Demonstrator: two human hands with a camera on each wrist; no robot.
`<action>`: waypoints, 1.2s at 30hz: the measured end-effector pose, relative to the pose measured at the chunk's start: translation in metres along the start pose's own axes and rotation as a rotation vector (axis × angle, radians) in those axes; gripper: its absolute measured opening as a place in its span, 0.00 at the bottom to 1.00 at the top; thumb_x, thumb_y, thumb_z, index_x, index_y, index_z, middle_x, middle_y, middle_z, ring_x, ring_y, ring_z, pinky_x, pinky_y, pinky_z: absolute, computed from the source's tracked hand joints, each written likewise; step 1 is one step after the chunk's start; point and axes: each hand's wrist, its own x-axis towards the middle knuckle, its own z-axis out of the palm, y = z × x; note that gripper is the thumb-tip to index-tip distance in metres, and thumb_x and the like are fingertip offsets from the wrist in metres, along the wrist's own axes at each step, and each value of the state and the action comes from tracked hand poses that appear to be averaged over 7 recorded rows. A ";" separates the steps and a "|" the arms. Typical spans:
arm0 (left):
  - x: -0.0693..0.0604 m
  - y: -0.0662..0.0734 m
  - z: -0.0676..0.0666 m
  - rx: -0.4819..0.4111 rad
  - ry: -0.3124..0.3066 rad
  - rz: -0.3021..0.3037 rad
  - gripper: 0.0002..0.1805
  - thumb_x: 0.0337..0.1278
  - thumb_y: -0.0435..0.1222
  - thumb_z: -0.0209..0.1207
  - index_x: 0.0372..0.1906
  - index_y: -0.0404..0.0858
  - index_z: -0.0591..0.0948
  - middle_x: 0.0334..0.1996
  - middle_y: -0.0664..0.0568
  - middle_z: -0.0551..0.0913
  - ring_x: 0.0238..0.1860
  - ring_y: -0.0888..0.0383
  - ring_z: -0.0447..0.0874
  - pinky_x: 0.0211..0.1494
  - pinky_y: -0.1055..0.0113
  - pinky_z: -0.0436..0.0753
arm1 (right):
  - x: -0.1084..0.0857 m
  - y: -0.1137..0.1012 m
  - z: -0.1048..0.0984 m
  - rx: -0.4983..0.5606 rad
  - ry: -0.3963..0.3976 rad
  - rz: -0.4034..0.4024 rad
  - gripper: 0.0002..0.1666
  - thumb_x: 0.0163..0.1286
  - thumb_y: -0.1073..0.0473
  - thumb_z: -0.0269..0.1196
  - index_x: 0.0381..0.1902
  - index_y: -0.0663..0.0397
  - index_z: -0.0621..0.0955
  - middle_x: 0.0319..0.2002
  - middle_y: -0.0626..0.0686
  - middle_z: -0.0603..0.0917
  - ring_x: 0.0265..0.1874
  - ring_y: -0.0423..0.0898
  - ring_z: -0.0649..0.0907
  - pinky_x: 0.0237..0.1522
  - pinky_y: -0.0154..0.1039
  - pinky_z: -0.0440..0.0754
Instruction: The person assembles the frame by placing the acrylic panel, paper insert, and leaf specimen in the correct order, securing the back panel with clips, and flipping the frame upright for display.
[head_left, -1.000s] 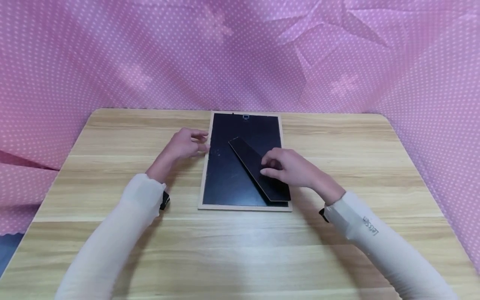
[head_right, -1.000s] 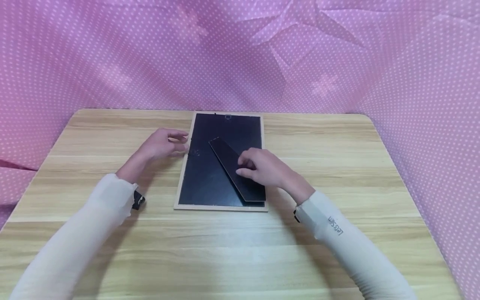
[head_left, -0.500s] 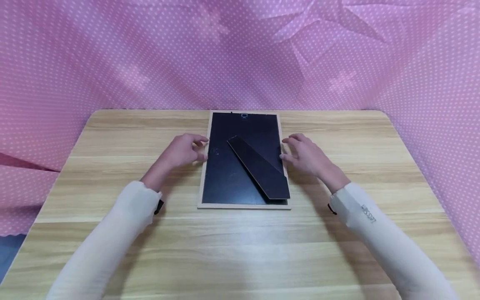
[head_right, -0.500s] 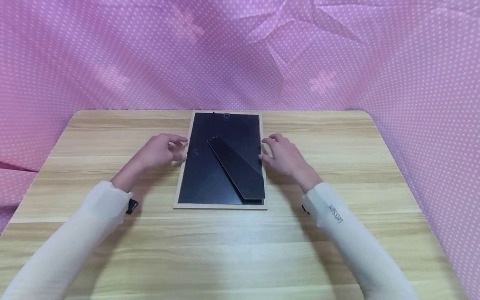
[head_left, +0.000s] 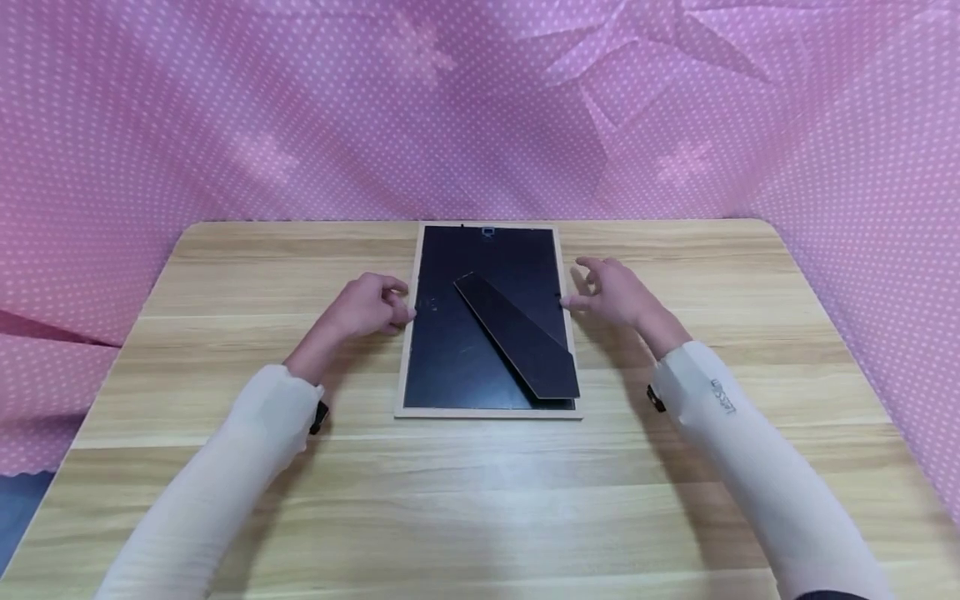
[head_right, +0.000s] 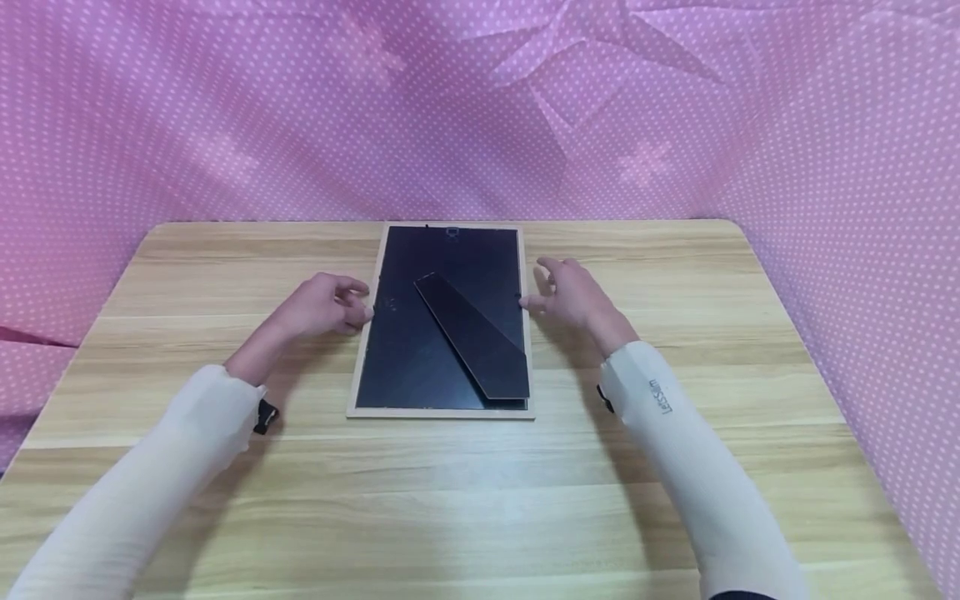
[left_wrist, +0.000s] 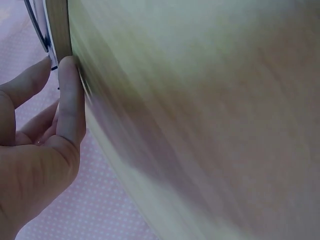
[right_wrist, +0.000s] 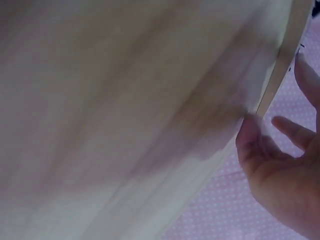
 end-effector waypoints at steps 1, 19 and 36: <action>0.000 0.000 0.000 -0.021 -0.002 -0.006 0.29 0.66 0.28 0.63 0.69 0.24 0.69 0.45 0.37 0.81 0.41 0.50 0.87 0.44 0.63 0.92 | 0.001 0.000 -0.001 0.033 -0.013 0.006 0.51 0.68 0.47 0.70 0.76 0.67 0.60 0.59 0.71 0.76 0.57 0.64 0.78 0.66 0.61 0.75; 0.007 -0.008 0.003 -0.188 -0.009 -0.067 0.28 0.70 0.30 0.60 0.70 0.26 0.69 0.49 0.38 0.77 0.38 0.57 0.84 0.45 0.65 0.91 | 0.008 0.001 0.006 0.760 -0.142 0.153 0.34 0.70 0.77 0.60 0.72 0.74 0.63 0.50 0.61 0.71 0.37 0.43 0.82 0.43 0.41 0.92; 0.008 -0.009 0.003 -0.250 0.011 -0.090 0.24 0.70 0.29 0.60 0.67 0.27 0.70 0.46 0.39 0.80 0.34 0.58 0.84 0.44 0.65 0.92 | 0.012 0.002 0.009 0.782 -0.128 0.192 0.36 0.70 0.78 0.60 0.73 0.70 0.63 0.51 0.61 0.71 0.38 0.44 0.82 0.47 0.42 0.91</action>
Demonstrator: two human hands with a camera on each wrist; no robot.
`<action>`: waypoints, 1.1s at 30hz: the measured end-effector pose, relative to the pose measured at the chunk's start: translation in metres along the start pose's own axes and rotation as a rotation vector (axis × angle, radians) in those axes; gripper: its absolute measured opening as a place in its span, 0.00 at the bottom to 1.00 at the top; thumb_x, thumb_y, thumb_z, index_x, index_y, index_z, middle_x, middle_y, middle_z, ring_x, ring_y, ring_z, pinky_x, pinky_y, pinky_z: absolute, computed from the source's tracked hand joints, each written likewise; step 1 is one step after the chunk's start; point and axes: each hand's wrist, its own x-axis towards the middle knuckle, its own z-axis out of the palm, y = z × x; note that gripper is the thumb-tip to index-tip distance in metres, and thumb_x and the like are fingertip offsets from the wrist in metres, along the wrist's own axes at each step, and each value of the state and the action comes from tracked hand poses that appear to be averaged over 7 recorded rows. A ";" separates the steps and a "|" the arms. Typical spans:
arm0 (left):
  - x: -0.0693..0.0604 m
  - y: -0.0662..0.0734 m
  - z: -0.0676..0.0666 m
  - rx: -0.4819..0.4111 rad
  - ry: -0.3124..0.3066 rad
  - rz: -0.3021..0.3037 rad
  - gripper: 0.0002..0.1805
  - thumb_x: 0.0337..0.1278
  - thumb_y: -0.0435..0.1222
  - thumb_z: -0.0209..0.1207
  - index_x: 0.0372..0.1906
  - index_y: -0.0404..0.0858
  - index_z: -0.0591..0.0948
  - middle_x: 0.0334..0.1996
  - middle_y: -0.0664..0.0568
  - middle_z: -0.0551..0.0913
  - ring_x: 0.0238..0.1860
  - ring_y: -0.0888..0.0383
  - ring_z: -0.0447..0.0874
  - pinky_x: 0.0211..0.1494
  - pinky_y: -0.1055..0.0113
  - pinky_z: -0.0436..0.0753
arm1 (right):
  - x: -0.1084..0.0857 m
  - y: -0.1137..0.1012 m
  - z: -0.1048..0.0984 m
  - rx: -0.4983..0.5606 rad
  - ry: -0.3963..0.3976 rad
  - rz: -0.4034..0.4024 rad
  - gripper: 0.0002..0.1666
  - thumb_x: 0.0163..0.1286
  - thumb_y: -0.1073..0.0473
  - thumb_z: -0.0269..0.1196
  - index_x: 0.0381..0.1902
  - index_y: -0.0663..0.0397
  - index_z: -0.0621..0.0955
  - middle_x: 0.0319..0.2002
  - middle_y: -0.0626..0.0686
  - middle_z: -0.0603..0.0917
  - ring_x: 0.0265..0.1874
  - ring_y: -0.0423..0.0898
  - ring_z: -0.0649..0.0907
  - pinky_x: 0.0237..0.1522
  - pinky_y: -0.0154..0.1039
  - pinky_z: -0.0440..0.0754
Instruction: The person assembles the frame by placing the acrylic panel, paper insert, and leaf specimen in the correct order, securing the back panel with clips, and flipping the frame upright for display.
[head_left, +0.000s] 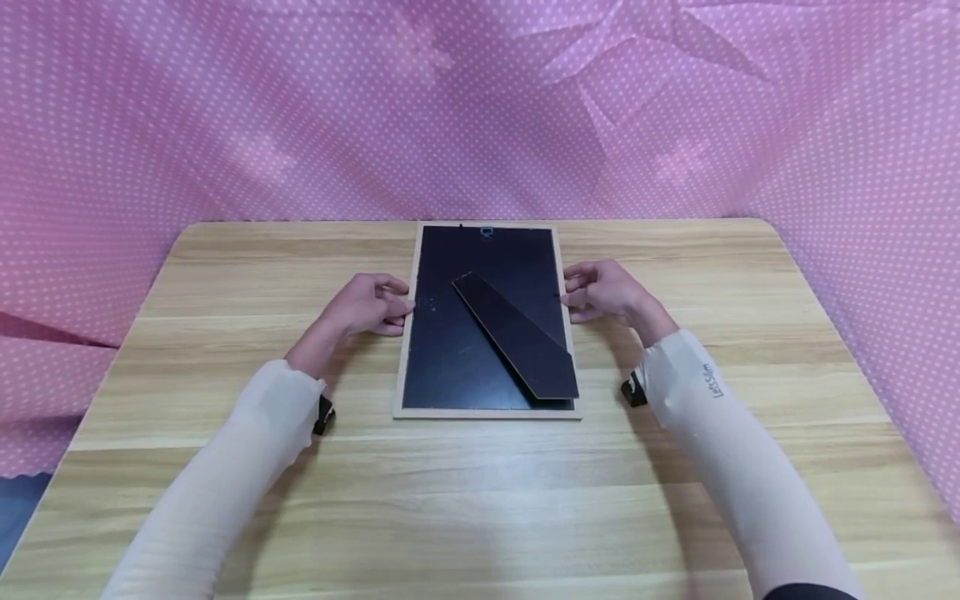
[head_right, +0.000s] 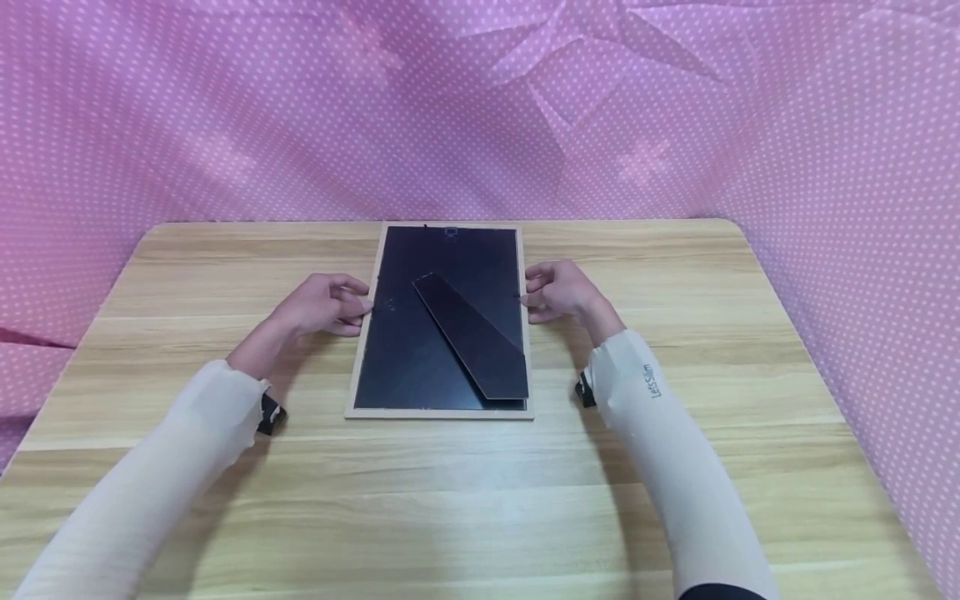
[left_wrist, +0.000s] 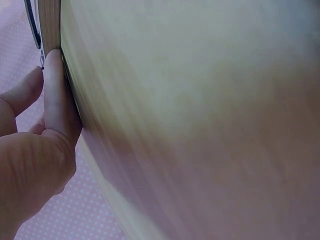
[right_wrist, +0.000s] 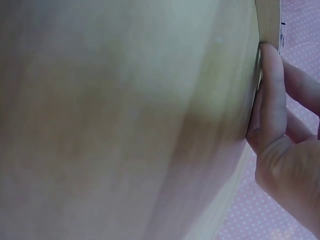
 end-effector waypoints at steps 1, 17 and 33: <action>0.000 0.000 0.000 -0.002 -0.003 -0.001 0.24 0.70 0.29 0.60 0.67 0.27 0.70 0.46 0.39 0.80 0.34 0.58 0.84 0.44 0.65 0.92 | 0.000 0.001 0.000 0.001 0.001 -0.001 0.36 0.70 0.78 0.60 0.73 0.70 0.63 0.51 0.61 0.71 0.38 0.44 0.82 0.47 0.42 0.91; 0.007 0.003 -0.002 -0.055 -0.018 -0.055 0.24 0.67 0.28 0.63 0.63 0.26 0.70 0.41 0.44 0.84 0.33 0.58 0.82 0.41 0.68 0.91 | 0.001 0.002 0.001 0.011 0.006 0.001 0.35 0.70 0.78 0.59 0.73 0.71 0.63 0.51 0.60 0.71 0.37 0.43 0.82 0.46 0.42 0.91; 0.009 0.009 -0.001 -0.036 -0.005 -0.084 0.24 0.64 0.28 0.66 0.60 0.27 0.70 0.33 0.47 0.82 0.28 0.59 0.82 0.35 0.69 0.91 | 0.001 -0.001 0.000 -0.007 -0.001 0.011 0.34 0.69 0.79 0.59 0.71 0.71 0.64 0.51 0.61 0.71 0.35 0.44 0.82 0.45 0.41 0.91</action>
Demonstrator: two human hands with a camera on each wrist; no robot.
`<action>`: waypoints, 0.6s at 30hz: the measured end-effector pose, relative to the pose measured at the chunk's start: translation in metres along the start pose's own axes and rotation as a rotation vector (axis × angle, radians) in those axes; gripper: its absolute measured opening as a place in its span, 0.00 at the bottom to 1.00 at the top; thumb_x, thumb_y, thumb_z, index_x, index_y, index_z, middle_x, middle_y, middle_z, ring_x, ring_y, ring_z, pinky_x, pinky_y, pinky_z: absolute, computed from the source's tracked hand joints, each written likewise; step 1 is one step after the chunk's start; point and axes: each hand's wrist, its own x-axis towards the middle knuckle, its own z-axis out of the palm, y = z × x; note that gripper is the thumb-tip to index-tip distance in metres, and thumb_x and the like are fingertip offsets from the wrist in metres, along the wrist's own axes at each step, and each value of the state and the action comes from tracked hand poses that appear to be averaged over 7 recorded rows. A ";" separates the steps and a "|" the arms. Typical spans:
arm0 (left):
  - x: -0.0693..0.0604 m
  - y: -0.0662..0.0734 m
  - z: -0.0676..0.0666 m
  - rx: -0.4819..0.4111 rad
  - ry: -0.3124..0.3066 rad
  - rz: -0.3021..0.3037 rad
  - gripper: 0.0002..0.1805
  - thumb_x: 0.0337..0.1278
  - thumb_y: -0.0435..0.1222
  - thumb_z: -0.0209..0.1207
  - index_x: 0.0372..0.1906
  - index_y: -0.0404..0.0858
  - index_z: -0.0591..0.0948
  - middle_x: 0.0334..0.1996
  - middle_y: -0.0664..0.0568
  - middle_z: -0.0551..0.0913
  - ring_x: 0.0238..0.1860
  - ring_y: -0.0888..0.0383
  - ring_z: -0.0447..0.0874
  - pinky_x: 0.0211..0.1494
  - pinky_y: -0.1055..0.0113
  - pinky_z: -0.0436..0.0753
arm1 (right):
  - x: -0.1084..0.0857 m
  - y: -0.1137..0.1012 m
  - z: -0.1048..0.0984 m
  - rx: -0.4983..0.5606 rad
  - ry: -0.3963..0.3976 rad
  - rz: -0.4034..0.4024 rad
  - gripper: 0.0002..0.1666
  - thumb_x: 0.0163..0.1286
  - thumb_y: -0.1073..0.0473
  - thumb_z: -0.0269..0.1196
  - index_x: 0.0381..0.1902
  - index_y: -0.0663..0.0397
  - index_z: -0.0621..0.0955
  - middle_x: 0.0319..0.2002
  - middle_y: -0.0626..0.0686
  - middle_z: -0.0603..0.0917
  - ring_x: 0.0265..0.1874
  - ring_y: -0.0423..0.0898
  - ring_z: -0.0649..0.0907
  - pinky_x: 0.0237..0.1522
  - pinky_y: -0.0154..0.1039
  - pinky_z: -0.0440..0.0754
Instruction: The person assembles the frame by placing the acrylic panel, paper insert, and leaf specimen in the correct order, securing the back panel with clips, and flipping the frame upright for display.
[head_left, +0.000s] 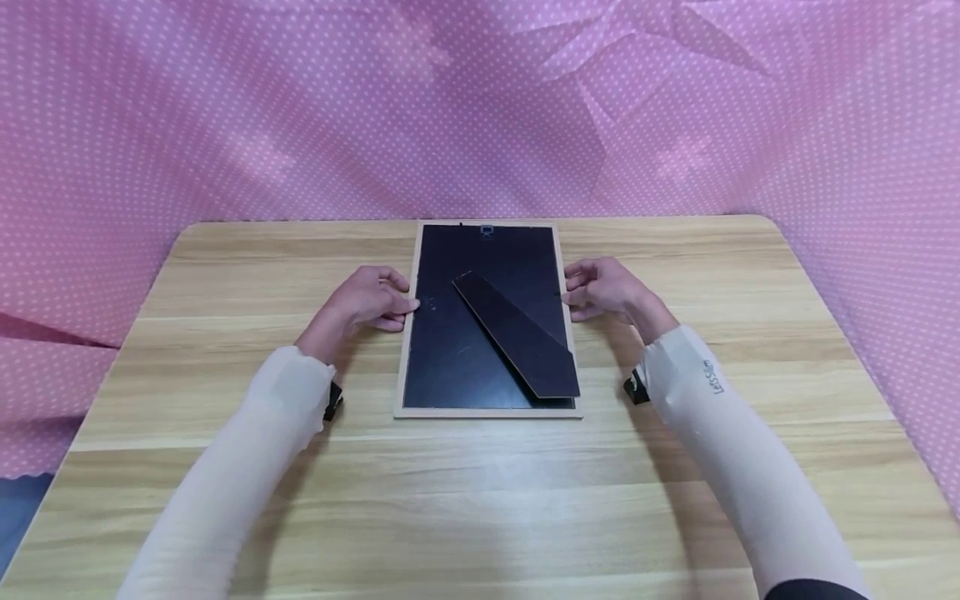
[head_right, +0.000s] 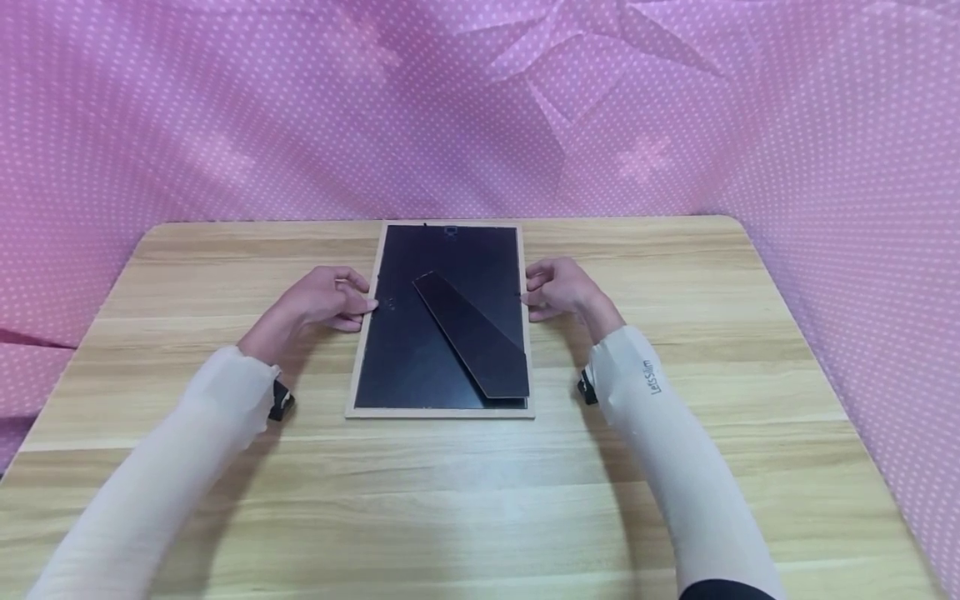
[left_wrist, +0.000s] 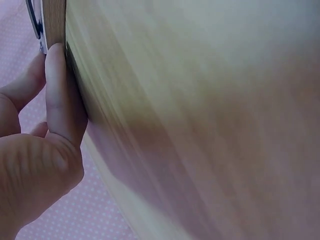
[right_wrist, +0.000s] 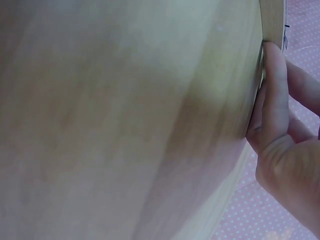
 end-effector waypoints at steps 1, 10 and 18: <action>0.000 0.000 0.001 0.005 0.003 -0.002 0.24 0.64 0.28 0.66 0.59 0.27 0.70 0.34 0.47 0.82 0.27 0.59 0.81 0.34 0.69 0.91 | 0.000 0.000 0.000 -0.003 0.000 -0.001 0.34 0.69 0.79 0.59 0.71 0.72 0.64 0.51 0.61 0.71 0.35 0.44 0.82 0.45 0.41 0.91; 0.001 0.005 0.005 0.057 0.047 -0.024 0.22 0.61 0.28 0.68 0.55 0.29 0.70 0.33 0.46 0.76 0.25 0.58 0.79 0.32 0.69 0.90 | 0.000 -0.001 0.001 -0.005 0.002 -0.011 0.33 0.70 0.79 0.59 0.70 0.72 0.65 0.49 0.60 0.70 0.36 0.44 0.81 0.43 0.40 0.92; 0.001 0.009 0.011 0.197 0.078 0.013 0.22 0.59 0.27 0.69 0.51 0.28 0.69 0.34 0.42 0.75 0.23 0.59 0.80 0.31 0.68 0.91 | 0.000 0.000 0.001 0.000 0.005 -0.011 0.33 0.69 0.79 0.59 0.70 0.73 0.64 0.49 0.60 0.70 0.35 0.44 0.81 0.43 0.40 0.92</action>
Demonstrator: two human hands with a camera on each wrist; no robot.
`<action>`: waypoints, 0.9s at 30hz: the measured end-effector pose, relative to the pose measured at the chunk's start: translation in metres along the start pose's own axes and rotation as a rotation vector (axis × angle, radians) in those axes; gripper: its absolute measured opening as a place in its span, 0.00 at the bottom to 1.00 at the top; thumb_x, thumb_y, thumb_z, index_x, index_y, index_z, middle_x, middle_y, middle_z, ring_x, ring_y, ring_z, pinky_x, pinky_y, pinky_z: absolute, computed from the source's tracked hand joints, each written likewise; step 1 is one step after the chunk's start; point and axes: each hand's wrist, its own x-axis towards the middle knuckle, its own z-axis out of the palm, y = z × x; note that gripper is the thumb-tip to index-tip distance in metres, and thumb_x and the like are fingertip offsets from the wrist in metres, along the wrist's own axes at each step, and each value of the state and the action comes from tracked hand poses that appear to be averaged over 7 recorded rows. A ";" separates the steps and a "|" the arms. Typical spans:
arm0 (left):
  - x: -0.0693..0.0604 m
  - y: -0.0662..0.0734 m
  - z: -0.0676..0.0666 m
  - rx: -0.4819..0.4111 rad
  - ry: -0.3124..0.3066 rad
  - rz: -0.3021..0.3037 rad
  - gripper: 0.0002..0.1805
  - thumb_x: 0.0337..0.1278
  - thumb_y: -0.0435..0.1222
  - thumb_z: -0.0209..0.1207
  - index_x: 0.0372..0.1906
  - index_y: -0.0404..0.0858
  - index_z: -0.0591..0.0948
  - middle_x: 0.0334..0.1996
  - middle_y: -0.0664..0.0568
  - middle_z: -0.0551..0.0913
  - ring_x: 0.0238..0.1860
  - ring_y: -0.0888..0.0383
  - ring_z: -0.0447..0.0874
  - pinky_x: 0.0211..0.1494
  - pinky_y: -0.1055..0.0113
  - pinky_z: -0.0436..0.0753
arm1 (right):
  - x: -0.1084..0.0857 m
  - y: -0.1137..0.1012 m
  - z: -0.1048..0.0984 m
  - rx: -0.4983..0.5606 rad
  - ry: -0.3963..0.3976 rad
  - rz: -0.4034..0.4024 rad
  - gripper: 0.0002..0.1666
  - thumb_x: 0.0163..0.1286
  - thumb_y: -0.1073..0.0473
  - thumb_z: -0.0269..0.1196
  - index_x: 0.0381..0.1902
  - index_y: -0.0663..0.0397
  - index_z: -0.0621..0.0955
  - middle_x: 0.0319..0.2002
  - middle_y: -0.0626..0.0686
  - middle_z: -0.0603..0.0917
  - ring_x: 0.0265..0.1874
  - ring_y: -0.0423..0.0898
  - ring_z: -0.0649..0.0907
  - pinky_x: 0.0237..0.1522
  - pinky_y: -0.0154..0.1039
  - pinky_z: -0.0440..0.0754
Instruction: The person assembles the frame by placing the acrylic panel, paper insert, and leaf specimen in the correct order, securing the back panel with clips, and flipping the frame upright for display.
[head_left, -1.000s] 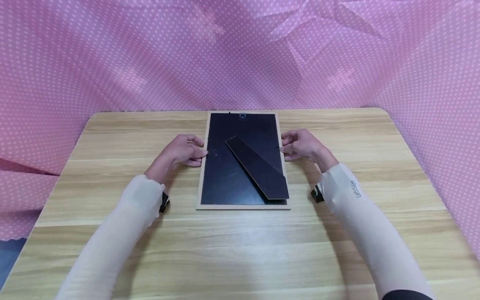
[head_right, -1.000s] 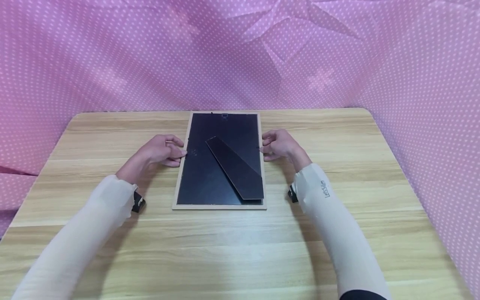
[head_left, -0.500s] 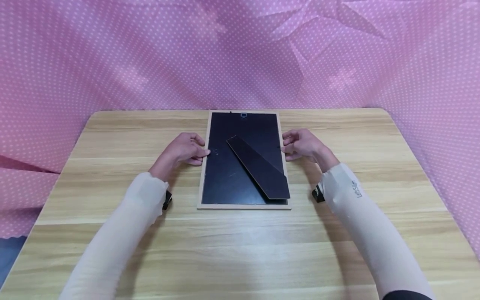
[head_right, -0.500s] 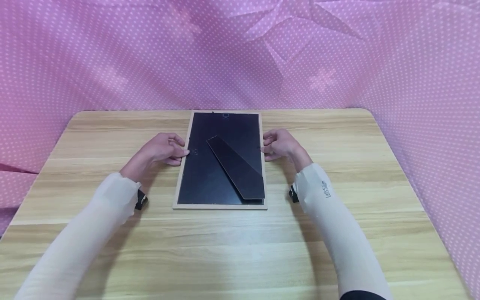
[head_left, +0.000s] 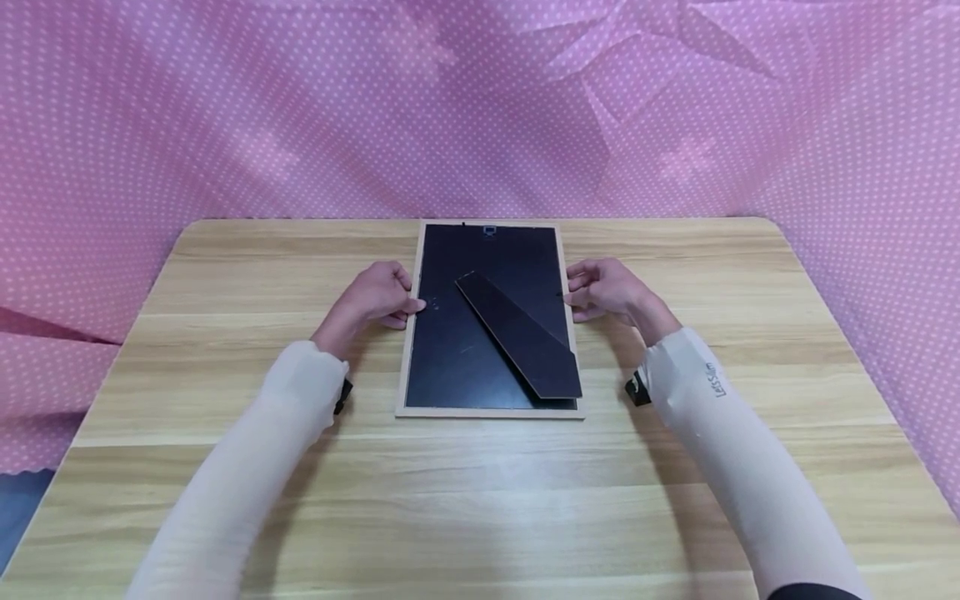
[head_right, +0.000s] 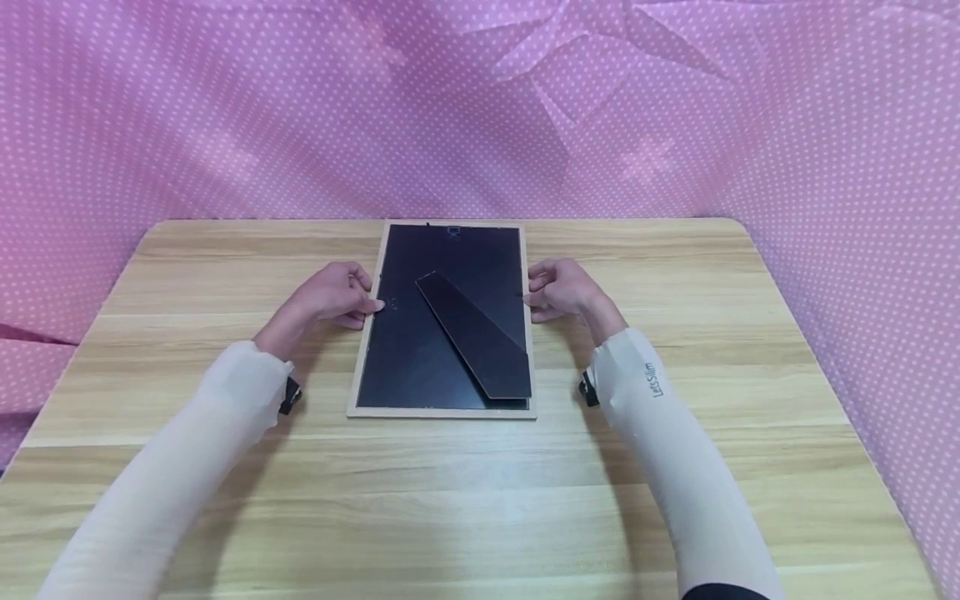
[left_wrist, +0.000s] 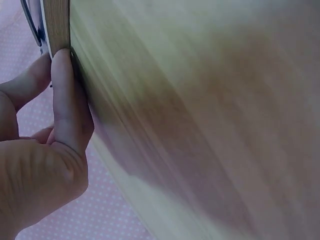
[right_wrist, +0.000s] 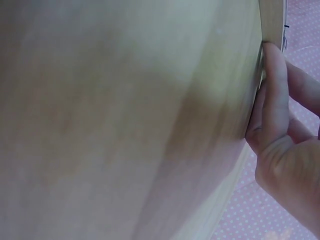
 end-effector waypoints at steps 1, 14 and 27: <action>0.000 0.001 0.001 0.018 0.006 0.001 0.22 0.59 0.27 0.69 0.51 0.28 0.69 0.34 0.42 0.75 0.23 0.59 0.80 0.32 0.68 0.91 | 0.000 0.000 0.000 0.000 -0.001 0.001 0.33 0.70 0.79 0.59 0.70 0.73 0.64 0.49 0.60 0.70 0.35 0.44 0.81 0.43 0.40 0.92; 0.001 -0.006 -0.001 0.010 -0.018 0.039 0.21 0.61 0.28 0.68 0.50 0.29 0.68 0.32 0.44 0.76 0.24 0.59 0.80 0.32 0.68 0.91 | -0.001 0.001 0.001 0.002 -0.007 0.003 0.34 0.70 0.78 0.58 0.72 0.72 0.63 0.50 0.60 0.70 0.38 0.44 0.80 0.45 0.41 0.91; 0.004 -0.011 -0.005 -0.056 -0.062 0.063 0.22 0.62 0.28 0.67 0.52 0.29 0.68 0.32 0.45 0.75 0.27 0.58 0.79 0.33 0.67 0.91 | -0.002 0.001 0.000 -0.001 0.000 0.001 0.34 0.70 0.78 0.59 0.72 0.72 0.63 0.51 0.60 0.70 0.38 0.44 0.80 0.45 0.40 0.91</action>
